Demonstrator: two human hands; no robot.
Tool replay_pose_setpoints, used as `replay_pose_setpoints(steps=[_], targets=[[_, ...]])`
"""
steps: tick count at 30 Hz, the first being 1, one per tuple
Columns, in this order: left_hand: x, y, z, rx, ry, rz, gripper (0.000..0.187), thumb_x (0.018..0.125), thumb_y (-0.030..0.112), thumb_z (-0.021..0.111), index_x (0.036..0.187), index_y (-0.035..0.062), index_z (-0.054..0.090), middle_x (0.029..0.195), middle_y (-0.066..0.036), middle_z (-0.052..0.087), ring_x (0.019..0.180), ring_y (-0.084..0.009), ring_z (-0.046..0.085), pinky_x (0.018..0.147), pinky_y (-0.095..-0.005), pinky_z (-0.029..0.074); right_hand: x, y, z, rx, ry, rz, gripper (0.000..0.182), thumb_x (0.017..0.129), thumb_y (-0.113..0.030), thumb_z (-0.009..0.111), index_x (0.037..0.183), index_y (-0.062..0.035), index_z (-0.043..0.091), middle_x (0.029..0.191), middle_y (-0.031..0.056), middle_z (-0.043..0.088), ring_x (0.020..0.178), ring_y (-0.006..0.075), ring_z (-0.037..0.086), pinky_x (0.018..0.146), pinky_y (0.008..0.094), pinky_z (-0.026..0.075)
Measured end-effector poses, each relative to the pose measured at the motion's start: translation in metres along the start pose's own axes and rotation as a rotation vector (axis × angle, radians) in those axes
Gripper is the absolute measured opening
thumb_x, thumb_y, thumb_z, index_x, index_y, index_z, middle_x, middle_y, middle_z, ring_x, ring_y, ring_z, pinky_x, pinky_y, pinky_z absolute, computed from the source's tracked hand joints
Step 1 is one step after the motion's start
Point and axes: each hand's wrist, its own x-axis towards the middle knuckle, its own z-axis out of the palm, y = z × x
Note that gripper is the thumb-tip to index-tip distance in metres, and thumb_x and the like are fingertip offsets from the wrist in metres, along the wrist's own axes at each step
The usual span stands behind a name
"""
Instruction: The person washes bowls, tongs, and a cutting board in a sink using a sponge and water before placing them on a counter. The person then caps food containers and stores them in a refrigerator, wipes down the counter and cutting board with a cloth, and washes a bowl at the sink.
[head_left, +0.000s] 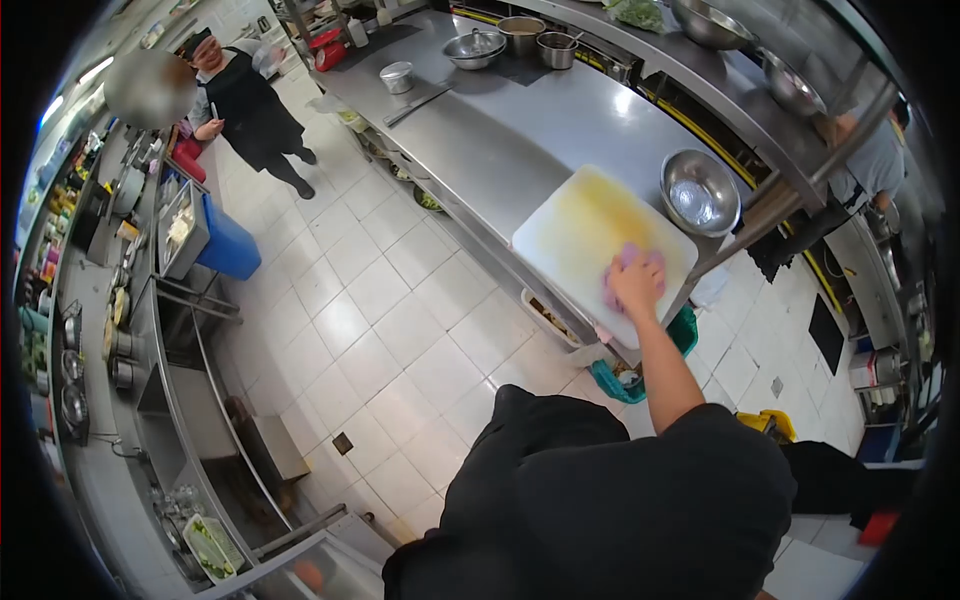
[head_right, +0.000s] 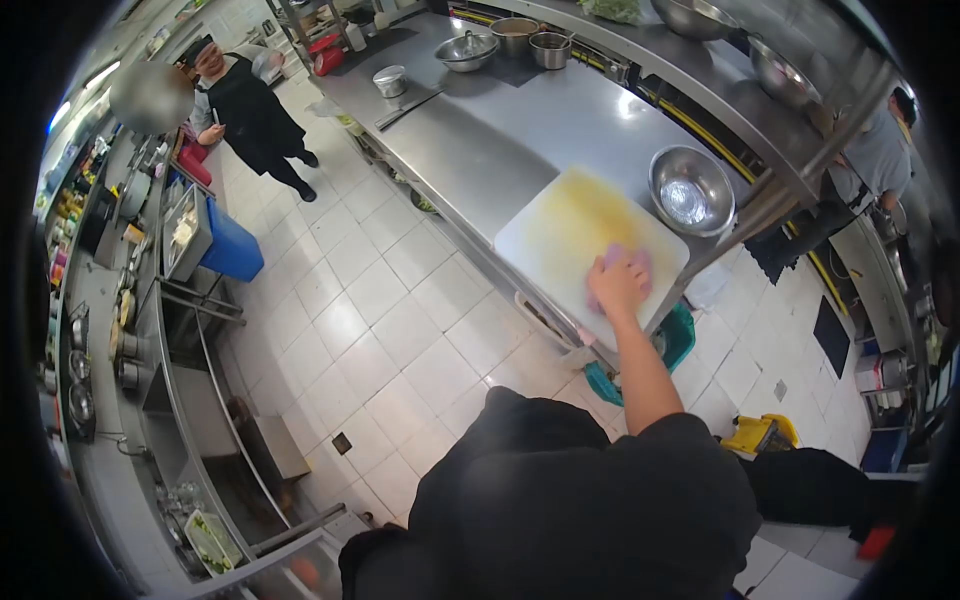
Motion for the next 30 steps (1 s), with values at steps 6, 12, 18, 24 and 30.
replay_pose_setpoints(steps=[6, 12, 18, 24, 30], targets=[[0.267, 0.118, -0.195, 0.147, 0.359, 0.21, 0.046, 0.093, 0.042, 0.059, 0.101, -0.0024, 0.07, 0.103, -0.023, 0.071, 0.099, -0.0421, 0.066, 0.088, -0.0492, 0.05, 0.014, 0.007, 0.055, -0.053, -0.128, -0.125, 0.046, 0.095, -0.025, 0.057, 0.133, 0.0014, 0.049, 0.125, 0.0284, 0.05, 0.119, 0.0434, 0.048, 0.095, 0.0533, 0.041], [0.34, 0.511, -0.35, 0.086, 0.48, 0.798, 0.036, 0.091, 0.033, 0.067, 0.104, -0.0012, 0.07, 0.098, -0.02, 0.072, 0.094, -0.0323, 0.07, 0.084, -0.04, 0.053, 0.151, -0.096, 0.07, 0.724, 0.225, -0.24, 0.033, 0.095, -0.019, 0.062, 0.12, 0.0025, 0.06, 0.112, 0.0227, 0.061, 0.105, 0.0371, 0.061, 0.09, 0.0453, 0.048], [0.463, 0.786, -0.397, 0.291, 0.589, 1.163, 0.037, 0.095, 0.026, 0.061, 0.12, -0.0006, 0.064, 0.116, -0.022, 0.067, 0.107, -0.0395, 0.064, 0.092, -0.0456, 0.051, 0.273, -0.21, 0.173, 1.071, -0.186, 0.291, 0.044, 0.094, -0.027, 0.065, 0.129, -0.0018, 0.057, 0.129, 0.0185, 0.057, 0.119, 0.0342, 0.055, 0.1, 0.0442, 0.044], [0.512, 0.915, -0.412, 0.864, 0.439, 1.118, 0.032, 0.09, 0.024, 0.06, 0.11, -0.0016, 0.057, 0.113, -0.022, 0.061, 0.105, -0.041, 0.062, 0.085, -0.0548, 0.051, 0.338, -0.331, 0.277, 0.001, 0.146, -0.055, 0.058, 0.087, -0.025, 0.066, 0.138, -0.0046, 0.047, 0.151, 0.0108, 0.04, 0.143, 0.0319, 0.032, 0.11, 0.0473, 0.033], [0.504, 0.923, -0.429, 0.668, 0.143, 1.232, 0.037, 0.093, 0.021, 0.058, 0.112, -0.0079, 0.044, 0.109, -0.033, 0.055, 0.098, -0.0502, 0.059, 0.085, -0.0537, 0.05, 0.414, -0.444, 0.342, 0.137, 0.013, -0.333, 0.048, 0.087, -0.018, 0.062, 0.134, -0.0089, 0.054, 0.142, 0.0093, 0.05, 0.128, 0.0284, 0.05, 0.107, 0.0448, 0.039]])
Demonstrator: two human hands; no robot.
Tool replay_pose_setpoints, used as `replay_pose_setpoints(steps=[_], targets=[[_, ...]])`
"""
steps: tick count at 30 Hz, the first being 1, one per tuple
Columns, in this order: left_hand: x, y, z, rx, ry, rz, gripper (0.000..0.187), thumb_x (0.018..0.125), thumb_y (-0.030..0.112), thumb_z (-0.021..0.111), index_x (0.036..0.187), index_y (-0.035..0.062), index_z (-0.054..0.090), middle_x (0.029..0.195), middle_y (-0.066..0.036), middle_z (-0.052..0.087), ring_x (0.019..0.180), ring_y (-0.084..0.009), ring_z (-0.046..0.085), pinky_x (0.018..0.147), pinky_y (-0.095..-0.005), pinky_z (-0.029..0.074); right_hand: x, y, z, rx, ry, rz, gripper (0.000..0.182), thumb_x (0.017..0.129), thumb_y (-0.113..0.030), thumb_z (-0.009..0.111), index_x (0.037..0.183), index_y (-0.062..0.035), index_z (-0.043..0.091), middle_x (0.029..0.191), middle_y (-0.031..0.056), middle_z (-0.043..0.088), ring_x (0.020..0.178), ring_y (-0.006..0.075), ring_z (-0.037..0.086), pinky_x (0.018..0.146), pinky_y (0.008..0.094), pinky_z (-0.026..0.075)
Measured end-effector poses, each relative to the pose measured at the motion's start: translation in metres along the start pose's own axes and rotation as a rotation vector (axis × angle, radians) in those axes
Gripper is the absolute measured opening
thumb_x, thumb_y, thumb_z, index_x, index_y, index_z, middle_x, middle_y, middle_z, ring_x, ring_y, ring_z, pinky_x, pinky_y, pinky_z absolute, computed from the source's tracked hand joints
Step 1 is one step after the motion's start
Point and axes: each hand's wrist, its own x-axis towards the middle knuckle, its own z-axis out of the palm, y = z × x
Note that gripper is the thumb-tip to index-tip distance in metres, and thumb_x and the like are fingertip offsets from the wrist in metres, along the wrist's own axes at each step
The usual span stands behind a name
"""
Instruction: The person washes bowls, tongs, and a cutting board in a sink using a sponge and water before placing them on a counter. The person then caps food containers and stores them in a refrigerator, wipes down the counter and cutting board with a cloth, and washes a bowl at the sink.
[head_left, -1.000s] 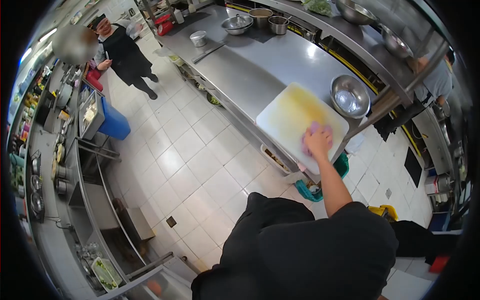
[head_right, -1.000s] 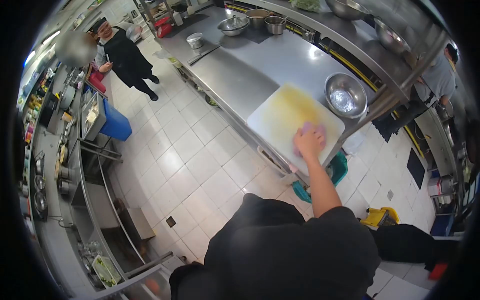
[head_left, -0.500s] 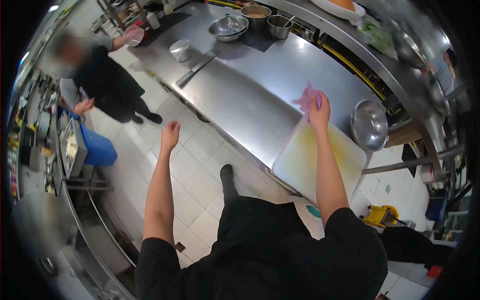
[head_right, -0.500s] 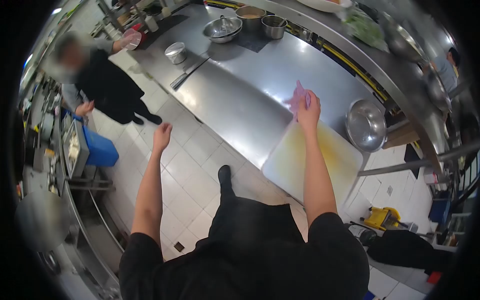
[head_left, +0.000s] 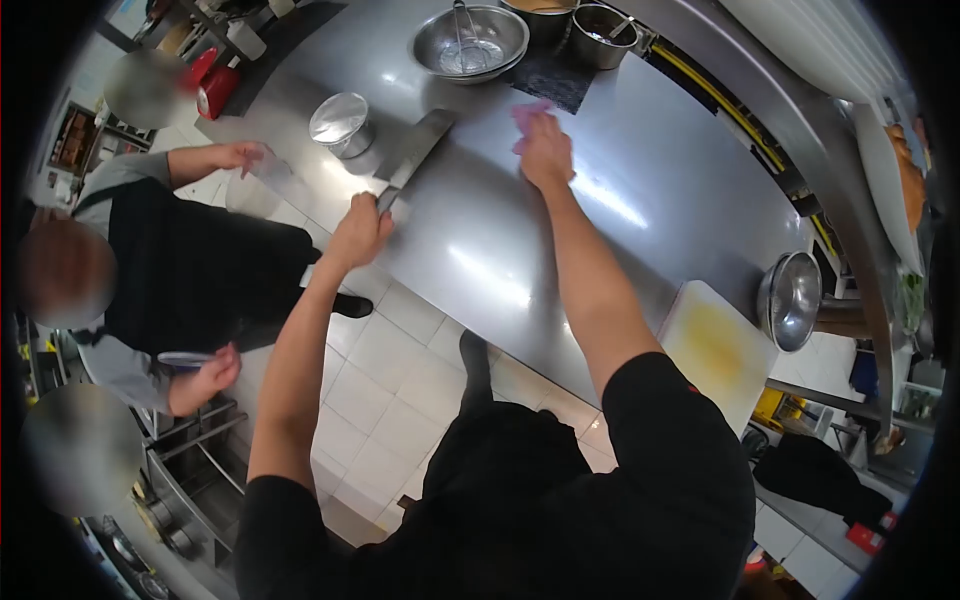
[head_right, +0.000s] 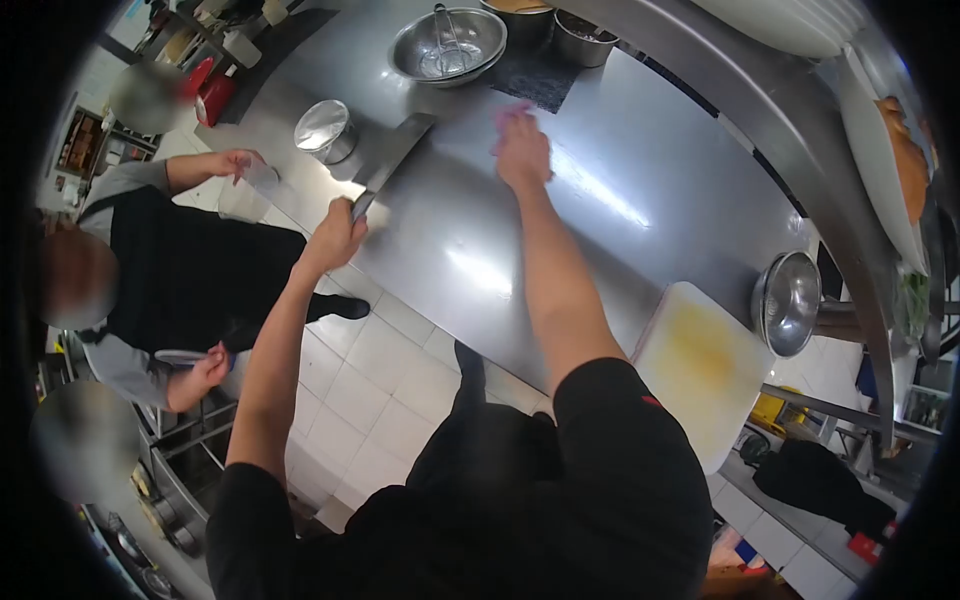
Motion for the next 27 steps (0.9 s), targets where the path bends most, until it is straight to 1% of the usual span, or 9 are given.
replay_pose_setpoints(steps=[6, 8, 10, 11, 12, 15, 18, 21, 27], targets=[[-0.078, 0.088, -0.072, -0.322, -0.087, -0.044, 0.036, 0.096, 0.019, 0.057, 0.117, -0.0064, 0.043, 0.106, -0.031, 0.052, 0.09, -0.0482, 0.06, 0.075, -0.0518, 0.049, -0.076, -0.101, 0.017, 0.401, -0.063, -0.601, 0.034, 0.088, -0.015, 0.055, 0.119, -0.0166, 0.068, 0.111, 0.0084, 0.067, 0.103, 0.0269, 0.064, 0.093, 0.0439, 0.048], [-0.085, 0.114, -0.076, -0.33, -0.142, 0.052, 0.038, 0.095, 0.017, 0.058, 0.121, -0.0068, 0.042, 0.106, -0.03, 0.052, 0.086, -0.0485, 0.059, 0.072, -0.0507, 0.049, -0.143, -0.137, -0.037, 0.45, -0.385, -0.693, 0.028, 0.092, -0.019, 0.052, 0.114, -0.0187, 0.069, 0.1, 0.0024, 0.069, 0.086, 0.0218, 0.067, 0.079, 0.0397, 0.052], [-0.086, 0.15, -0.067, -0.257, -0.174, 0.171, 0.041, 0.093, 0.015, 0.06, 0.122, -0.0067, 0.042, 0.108, -0.029, 0.05, 0.09, -0.0488, 0.058, 0.075, -0.0507, 0.049, -0.211, -0.143, -0.088, 0.6, -0.853, -0.445, 0.022, 0.087, -0.012, 0.058, 0.104, -0.0226, 0.068, 0.091, 0.0006, 0.066, 0.083, 0.0217, 0.065, 0.072, 0.038, 0.052], [-0.089, 0.167, -0.049, -0.268, -0.165, 0.242, 0.041, 0.092, 0.015, 0.06, 0.122, -0.0067, 0.042, 0.108, -0.03, 0.049, 0.092, -0.0492, 0.057, 0.077, -0.0508, 0.048, -0.27, -0.114, -0.049, 0.736, -0.427, -0.785, 0.023, 0.08, -0.008, 0.062, 0.099, -0.0211, 0.066, 0.091, 0.0014, 0.062, 0.088, 0.0248, 0.062, 0.077, 0.0397, 0.051], [-0.093, 0.188, -0.024, -0.288, -0.161, 0.326, 0.041, 0.092, 0.014, 0.06, 0.123, -0.0067, 0.043, 0.109, -0.03, 0.049, 0.094, -0.0495, 0.057, 0.078, -0.051, 0.048, -0.306, -0.098, -0.084, 0.598, -0.394, -0.824, 0.022, 0.077, -0.007, 0.064, 0.096, -0.0175, 0.064, 0.094, 0.004, 0.059, 0.094, 0.0283, 0.059, 0.083, 0.0409, 0.048], [-0.121, 0.271, 0.047, -0.34, -0.28, 0.403, 0.041, 0.09, 0.013, 0.06, 0.122, -0.0076, 0.045, 0.11, -0.029, 0.05, 0.097, -0.0492, 0.056, 0.082, -0.0505, 0.049, -0.396, -0.024, -0.188, 0.967, -0.702, -0.13, 0.025, 0.091, -0.006, 0.057, 0.115, -0.0054, 0.065, 0.108, 0.0127, 0.065, 0.104, 0.0318, 0.061, 0.095, 0.0384, 0.048], [-0.168, 0.363, 0.117, -0.267, -0.231, 0.519, 0.038, 0.089, 0.013, 0.061, 0.116, -0.0083, 0.046, 0.109, -0.028, 0.051, 0.097, -0.0471, 0.056, 0.084, -0.051, 0.05, -0.47, 0.069, -0.308, 1.105, -0.35, 0.434, 0.031, 0.098, -0.022, 0.062, 0.123, -0.0048, 0.065, 0.114, 0.0066, 0.07, 0.108, 0.0159, 0.063, 0.096, 0.0338, 0.05], [-0.208, 0.446, 0.178, -0.212, -0.237, 0.536, 0.036, 0.09, 0.017, 0.062, 0.111, -0.0072, 0.048, 0.107, -0.026, 0.053, 0.099, -0.0444, 0.057, 0.084, -0.0494, 0.05, -0.521, 0.149, -0.414, 0.955, 0.121, 0.887, 0.032, 0.096, -0.02, 0.063, 0.124, -0.004, 0.064, 0.106, 0.0084, 0.071, 0.094, 0.0148, 0.065, 0.081, 0.032, 0.054], [-0.254, 0.51, 0.184, 0.19, -0.226, 0.461, 0.08, 0.081, 0.04, 0.076, 0.135, -0.0064, 0.04, 0.132, -0.031, 0.045, 0.114, -0.049, 0.052, 0.095, -0.0542, 0.046, -0.59, 0.336, -0.382, 0.166, 0.47, 0.63, 0.039, 0.093, -0.017, 0.062, 0.127, 0.0015, 0.058, 0.11, 0.0274, 0.065, 0.099, 0.0412, 0.064, 0.085, 0.045, 0.051]])
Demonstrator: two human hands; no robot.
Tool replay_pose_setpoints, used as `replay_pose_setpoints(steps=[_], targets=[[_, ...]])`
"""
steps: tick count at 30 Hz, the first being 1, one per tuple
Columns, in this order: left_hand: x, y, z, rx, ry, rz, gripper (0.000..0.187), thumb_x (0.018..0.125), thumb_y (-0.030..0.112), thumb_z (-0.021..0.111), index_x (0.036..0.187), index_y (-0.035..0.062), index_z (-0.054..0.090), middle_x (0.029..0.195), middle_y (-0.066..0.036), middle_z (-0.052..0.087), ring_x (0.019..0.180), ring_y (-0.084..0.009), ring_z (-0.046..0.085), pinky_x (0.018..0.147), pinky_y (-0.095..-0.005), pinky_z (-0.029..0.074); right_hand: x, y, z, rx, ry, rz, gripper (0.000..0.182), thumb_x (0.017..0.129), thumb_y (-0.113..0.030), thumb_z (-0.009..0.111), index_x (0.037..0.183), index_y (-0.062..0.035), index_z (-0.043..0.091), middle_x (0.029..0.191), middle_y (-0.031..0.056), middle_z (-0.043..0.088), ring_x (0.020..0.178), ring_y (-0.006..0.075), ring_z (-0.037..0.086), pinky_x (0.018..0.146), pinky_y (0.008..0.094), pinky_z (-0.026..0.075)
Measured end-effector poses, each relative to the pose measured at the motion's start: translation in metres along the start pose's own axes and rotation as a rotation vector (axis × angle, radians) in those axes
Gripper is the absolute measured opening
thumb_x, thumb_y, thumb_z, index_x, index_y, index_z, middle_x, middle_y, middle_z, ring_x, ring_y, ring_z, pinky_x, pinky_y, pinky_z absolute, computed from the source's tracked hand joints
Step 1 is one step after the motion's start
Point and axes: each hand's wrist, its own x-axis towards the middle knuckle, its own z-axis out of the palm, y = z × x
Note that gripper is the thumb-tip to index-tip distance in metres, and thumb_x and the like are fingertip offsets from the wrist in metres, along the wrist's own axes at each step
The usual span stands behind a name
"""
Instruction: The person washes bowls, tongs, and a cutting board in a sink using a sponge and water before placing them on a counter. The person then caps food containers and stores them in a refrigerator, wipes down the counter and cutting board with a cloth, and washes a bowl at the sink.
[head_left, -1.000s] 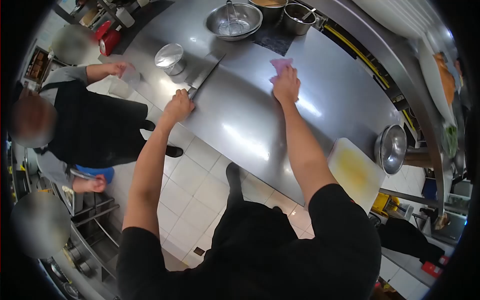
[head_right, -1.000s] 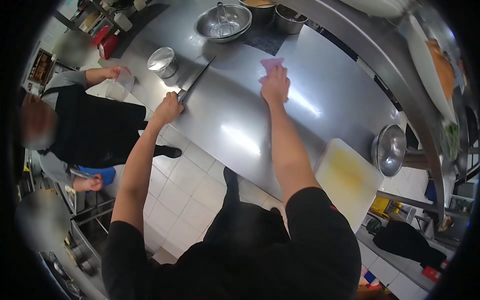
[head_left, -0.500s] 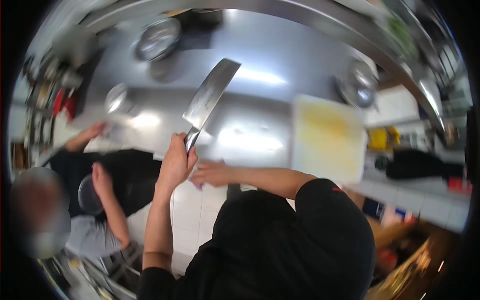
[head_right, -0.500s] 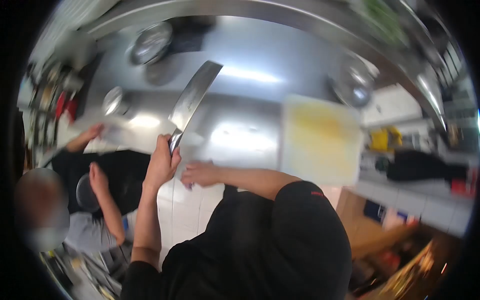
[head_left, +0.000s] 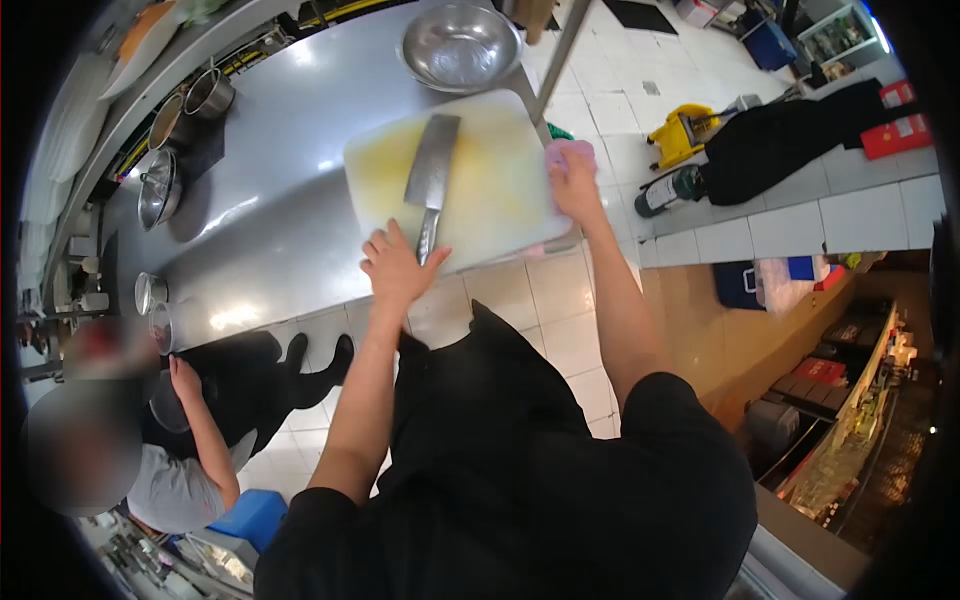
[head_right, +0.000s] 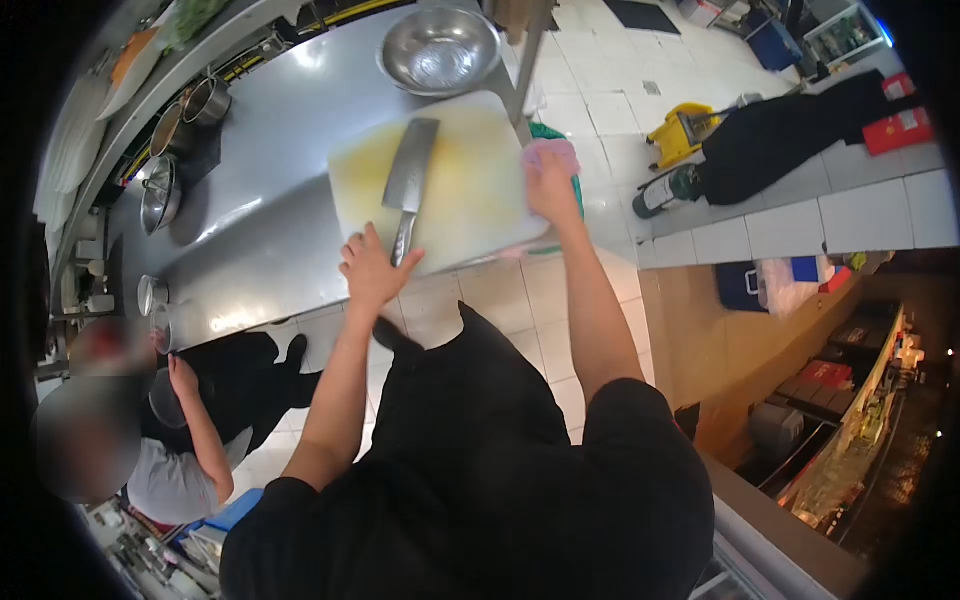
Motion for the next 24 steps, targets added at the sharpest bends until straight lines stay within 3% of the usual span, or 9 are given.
replay_pose_setpoints(steps=[1, 2, 4, 7, 13, 15, 17, 22, 24], targets=[[-0.006, -0.001, -0.008, 0.091, 0.028, 0.033, 0.101, 0.075, 0.048, 0.082, 0.145, -0.0055, 0.034, 0.143, -0.034, 0.038, 0.12, -0.0525, 0.049, 0.1, -0.0563, 0.044, -0.008, 0.018, 0.011, -0.137, 0.003, -0.114, 0.041, 0.093, -0.017, 0.061, 0.129, 0.0032, 0.055, 0.111, 0.0301, 0.062, 0.102, 0.0462, 0.06, 0.088, 0.0491, 0.049], [-0.009, 0.003, -0.014, 0.11, 0.018, 0.039, 0.101, 0.075, 0.048, 0.082, 0.145, -0.0055, 0.034, 0.143, -0.034, 0.038, 0.12, -0.0525, 0.049, 0.1, -0.0563, 0.044, -0.017, 0.016, 0.012, -0.123, 0.006, -0.096, 0.041, 0.093, -0.017, 0.061, 0.129, 0.0032, 0.055, 0.111, 0.0301, 0.062, 0.102, 0.0462, 0.06, 0.088, 0.0491, 0.049], [-0.01, 0.005, -0.024, 0.289, -0.266, -0.01, 0.13, 0.06, 0.052, 0.09, 0.156, 0.0013, 0.018, 0.156, -0.037, 0.016, 0.13, -0.0588, 0.04, 0.108, -0.0568, 0.039, -0.023, -0.003, 0.012, -0.069, 0.008, 0.098, 0.047, 0.092, -0.016, 0.06, 0.132, 0.0057, 0.049, 0.11, 0.0313, 0.058, 0.105, 0.0482, 0.055, 0.092, 0.054, 0.044], [0.002, -0.056, 0.028, 0.187, -0.066, 0.242, 0.132, 0.057, 0.046, 0.093, 0.158, 0.0069, 0.017, 0.159, -0.035, 0.013, 0.13, -0.0618, 0.038, 0.108, -0.0559, 0.041, -0.036, -0.011, 0.012, -0.021, -0.003, 0.146, 0.043, 0.09, -0.015, 0.062, 0.127, 0.0047, 0.051, 0.107, 0.0305, 0.057, 0.104, 0.0475, 0.054, 0.09, 0.0545, 0.044], [-0.004, -0.048, 0.008, 0.247, -0.16, 0.107, 0.129, 0.057, 0.038, 0.094, 0.158, 0.0122, 0.02, 0.16, -0.032, 0.015, 0.119, -0.0583, 0.05, 0.103, -0.0525, 0.047, -0.06, -0.02, 0.014, -0.116, 0.15, -0.073, 0.031, 0.087, -0.011, 0.062, 0.115, 0.0004, 0.054, 0.112, 0.0273, 0.058, 0.105, 0.0451, 0.055, 0.089, 0.0538, 0.044], [-0.004, -0.047, 0.012, 0.265, -0.174, 0.097, 0.129, 0.056, 0.038, 0.094, 0.158, 0.0128, 0.02, 0.16, -0.031, 0.015, 0.118, -0.0571, 0.05, 0.102, -0.052, 0.048, -0.038, -0.008, -0.003, 0.174, 0.079, -0.104, 0.026, 0.088, -0.012, 0.062, 0.111, -0.0011, 0.056, 0.115, 0.0244, 0.059, 0.107, 0.0437, 0.055, 0.091, 0.0544, 0.043], [0.001, -0.042, 0.01, 0.265, -0.162, 0.076, 0.129, 0.057, 0.039, 0.094, 0.159, 0.0132, 0.02, 0.16, -0.031, 0.015, 0.117, -0.0561, 0.051, 0.102, -0.0514, 0.049, -0.01, -0.012, -0.024, 0.395, -0.11, 0.254, 0.035, 0.087, -0.013, 0.065, 0.119, 0.0004, 0.063, 0.112, 0.0264, 0.065, 0.102, 0.0421, 0.063, 0.092, 0.0464, 0.049], [-0.002, -0.04, 0.003, 0.256, -0.218, 0.077, 0.129, 0.058, 0.046, 0.092, 0.159, 0.0155, 0.018, 0.161, -0.03, 0.014, 0.118, -0.0565, 0.051, 0.102, -0.0508, 0.049, 0.081, 0.051, 0.021, -0.123, -0.152, -0.167, 0.038, 0.088, -0.01, 0.062, 0.125, -0.0017, 0.061, 0.115, 0.0242, 0.063, 0.108, 0.041, 0.06, 0.094, 0.0441, 0.048], [-0.003, -0.039, -0.007, 0.238, -0.229, 0.065, 0.131, 0.057, 0.047, 0.092, 0.159, 0.0157, 0.017, 0.161, -0.03, 0.014, 0.121, -0.0586, 0.049, 0.104, -0.0516, 0.048, 0.054, 0.043, 0.015, -0.034, -0.127, -0.184, 0.039, 0.088, -0.008, 0.06, 0.127, -0.0026, 0.06, 0.118, 0.0239, 0.06, 0.111, 0.0411, 0.058, 0.097, 0.0432, 0.047]])
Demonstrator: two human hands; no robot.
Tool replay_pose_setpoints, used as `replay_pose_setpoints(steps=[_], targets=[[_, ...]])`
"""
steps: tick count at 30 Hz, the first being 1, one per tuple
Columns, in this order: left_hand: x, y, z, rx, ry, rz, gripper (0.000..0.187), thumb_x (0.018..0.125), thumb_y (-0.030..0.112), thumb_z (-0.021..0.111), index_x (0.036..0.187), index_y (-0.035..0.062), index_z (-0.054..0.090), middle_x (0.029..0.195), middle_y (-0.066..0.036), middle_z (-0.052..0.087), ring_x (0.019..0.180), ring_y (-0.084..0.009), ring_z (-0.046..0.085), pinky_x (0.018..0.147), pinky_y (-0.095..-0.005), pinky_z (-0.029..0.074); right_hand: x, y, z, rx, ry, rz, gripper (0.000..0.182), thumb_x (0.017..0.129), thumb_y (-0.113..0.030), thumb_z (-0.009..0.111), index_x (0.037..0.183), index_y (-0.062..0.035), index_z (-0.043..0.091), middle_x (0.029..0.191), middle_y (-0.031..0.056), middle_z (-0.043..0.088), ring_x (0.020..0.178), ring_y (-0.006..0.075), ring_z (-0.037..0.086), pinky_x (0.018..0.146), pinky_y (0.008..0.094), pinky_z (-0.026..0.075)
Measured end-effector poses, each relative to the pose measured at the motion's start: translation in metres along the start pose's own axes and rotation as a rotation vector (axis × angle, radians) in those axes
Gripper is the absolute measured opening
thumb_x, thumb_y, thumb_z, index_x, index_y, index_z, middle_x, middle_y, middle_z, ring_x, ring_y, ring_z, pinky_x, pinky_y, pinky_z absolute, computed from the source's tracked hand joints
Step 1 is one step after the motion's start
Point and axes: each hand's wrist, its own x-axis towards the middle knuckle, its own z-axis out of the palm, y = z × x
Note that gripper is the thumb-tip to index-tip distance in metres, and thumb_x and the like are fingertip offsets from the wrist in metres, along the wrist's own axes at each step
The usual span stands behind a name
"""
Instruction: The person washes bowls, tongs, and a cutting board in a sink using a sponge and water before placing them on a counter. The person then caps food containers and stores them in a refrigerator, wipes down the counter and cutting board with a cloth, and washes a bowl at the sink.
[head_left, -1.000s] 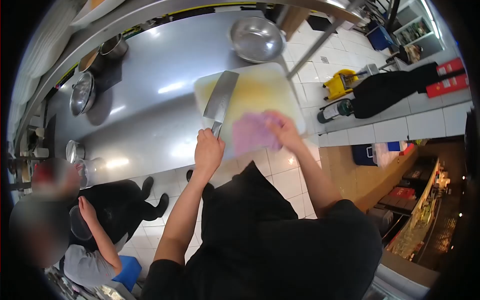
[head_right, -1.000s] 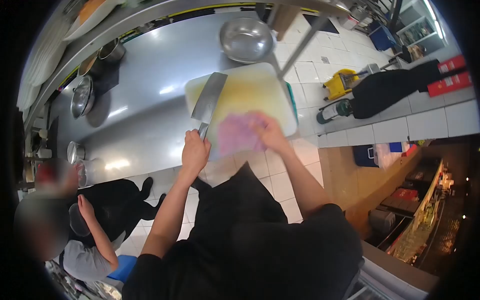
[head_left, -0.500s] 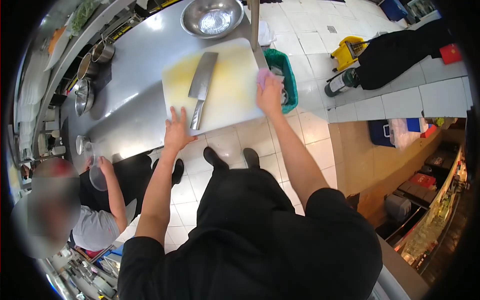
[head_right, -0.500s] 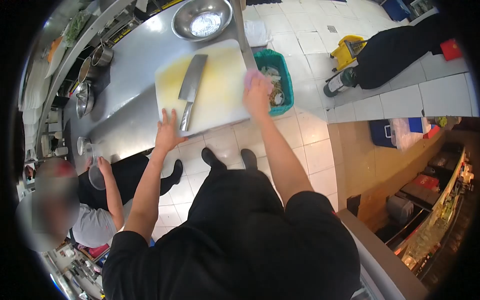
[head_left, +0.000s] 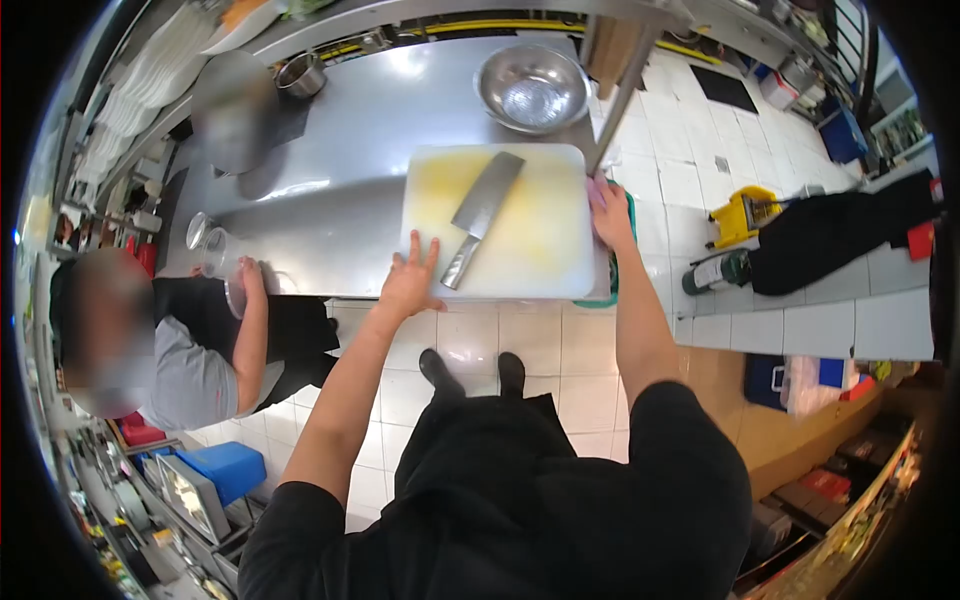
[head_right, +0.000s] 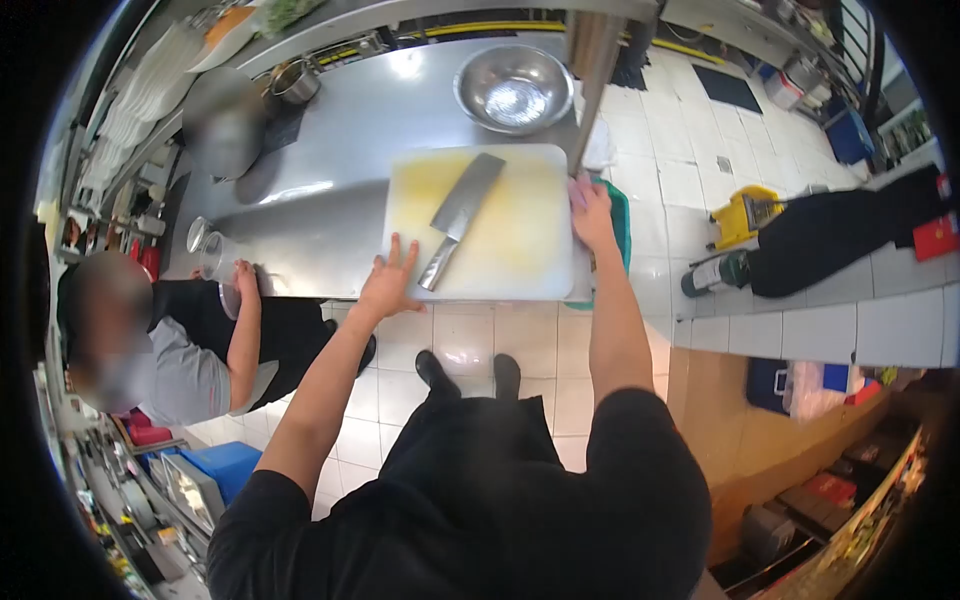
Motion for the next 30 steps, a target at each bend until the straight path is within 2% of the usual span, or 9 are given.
replay_pose_setpoints(steps=[4, 5, 10, 12, 18, 21, 24, 28, 30], targets=[[0.0, -0.019, -0.002, -0.243, -0.031, 0.126, 0.13, 0.054, 0.054, 0.092, 0.157, 0.0134, 0.025, 0.16, -0.03, 0.014, 0.132, -0.0607, 0.037, 0.111, -0.0544, 0.04, -0.095, 0.003, -0.032, 0.088, -0.143, -0.102, 0.042, 0.088, -0.003, 0.057, 0.13, -0.001, 0.056, 0.122, 0.0226, 0.053, 0.116, 0.0407, 0.051, 0.101, 0.0407, 0.043], [0.0, -0.03, 0.006, -0.332, 0.02, 0.207, 0.129, 0.053, 0.056, 0.091, 0.156, 0.0122, 0.028, 0.16, -0.03, 0.015, 0.136, -0.0604, 0.032, 0.113, -0.0549, 0.037, -0.117, -0.02, -0.051, 0.092, -0.105, -0.164, 0.027, 0.087, -0.002, 0.058, 0.114, 0.0002, 0.062, 0.101, 0.0209, 0.056, 0.098, 0.0399, 0.055, 0.092, 0.0426, 0.046], [-0.048, -0.038, 0.016, -0.57, 0.449, 0.178, 0.092, 0.076, 0.046, 0.082, 0.148, 0.0085, 0.04, 0.155, -0.027, 0.029, 0.14, -0.0464, 0.034, 0.113, -0.0493, 0.036, -0.154, -0.089, -0.123, 0.464, -0.666, 0.333, 0.031, 0.092, -0.011, 0.065, 0.122, -0.0005, 0.062, 0.11, 0.0099, 0.065, 0.102, 0.0187, 0.061, 0.09, 0.0312, 0.048], [-0.073, -0.039, 0.048, -0.674, 0.499, 0.144, 0.079, 0.081, 0.042, 0.078, 0.144, 0.0073, 0.045, 0.151, -0.026, 0.036, 0.137, -0.045, 0.039, 0.111, -0.0481, 0.038, -0.147, -0.161, -0.104, 1.023, -0.369, 0.433, 0.035, 0.096, -0.015, 0.066, 0.126, 0.0008, 0.06, 0.111, 0.0066, 0.066, 0.1, 0.0135, 0.059, 0.088, 0.0284, 0.048], [-0.225, -0.104, 0.184, -0.754, 0.027, 0.078, 0.06, 0.094, 0.043, 0.061, 0.137, 0.0029, 0.053, 0.131, -0.023, 0.058, 0.121, -0.0395, 0.056, 0.102, -0.0469, 0.046, -0.047, -0.296, 0.099, 0.535, -0.07, 0.073, 0.039, 0.095, -0.017, 0.065, 0.127, 0.0043, 0.057, 0.122, 0.0155, 0.063, 0.112, 0.0272, 0.06, 0.098, 0.0353, 0.046], [-0.35, -0.16, 0.324, -0.768, -0.087, -0.377, 0.06, 0.089, 0.043, 0.066, 0.128, -0.0009, 0.059, 0.129, -0.024, 0.061, 0.121, -0.0397, 0.057, 0.104, -0.0455, 0.045, -0.003, -0.341, 0.233, 0.149, -0.128, -0.279, 0.044, 0.092, -0.019, 0.063, 0.13, 0.0014, 0.055, 0.135, 0.0218, 0.055, 0.126, 0.0385, 0.051, 0.107, 0.0437, 0.039], [-0.514, -0.167, 0.399, -0.844, -0.104, -1.272, 0.062, 0.088, 0.045, 0.067, 0.125, -0.0042, 0.059, 0.129, -0.028, 0.06, 0.122, -0.0404, 0.056, 0.103, -0.0457, 0.046, -0.022, -0.387, 0.335, -0.386, -0.046, -0.33, 0.049, 0.094, -0.031, 0.057, 0.131, -0.0002, 0.055, 0.139, 0.0225, 0.052, 0.133, 0.0387, 0.046, 0.109, 0.0531, 0.035], [-0.67, -0.157, 0.427, -0.994, -0.449, -1.657, 0.062, 0.085, 0.049, 0.071, 0.091, -0.0127, 0.068, 0.084, -0.025, 0.071, 0.072, -0.034, 0.072, 0.068, -0.0442, 0.058, -0.005, -0.424, 0.397, -0.274, -0.115, -0.408, 0.052, 0.095, -0.037, 0.053, 0.135, -0.0046, 0.054, 0.144, 0.0192, 0.05, 0.135, 0.0357, 0.044, 0.109, 0.057, 0.033], [-0.701, -0.16, 0.427, -1.051, -0.657, -1.533, 0.059, 0.085, 0.046, 0.073, 0.088, -0.013, 0.069, 0.077, -0.021, 0.071, 0.06, -0.0298, 0.07, 0.061, -0.0419, 0.057, 0.006, -0.436, 0.398, -0.096, -0.42, -0.495, 0.052, 0.093, -0.04, 0.056, 0.134, -0.0083, 0.057, 0.144, 0.0189, 0.05, 0.135, 0.0359, 0.045, 0.109, 0.058, 0.033]])
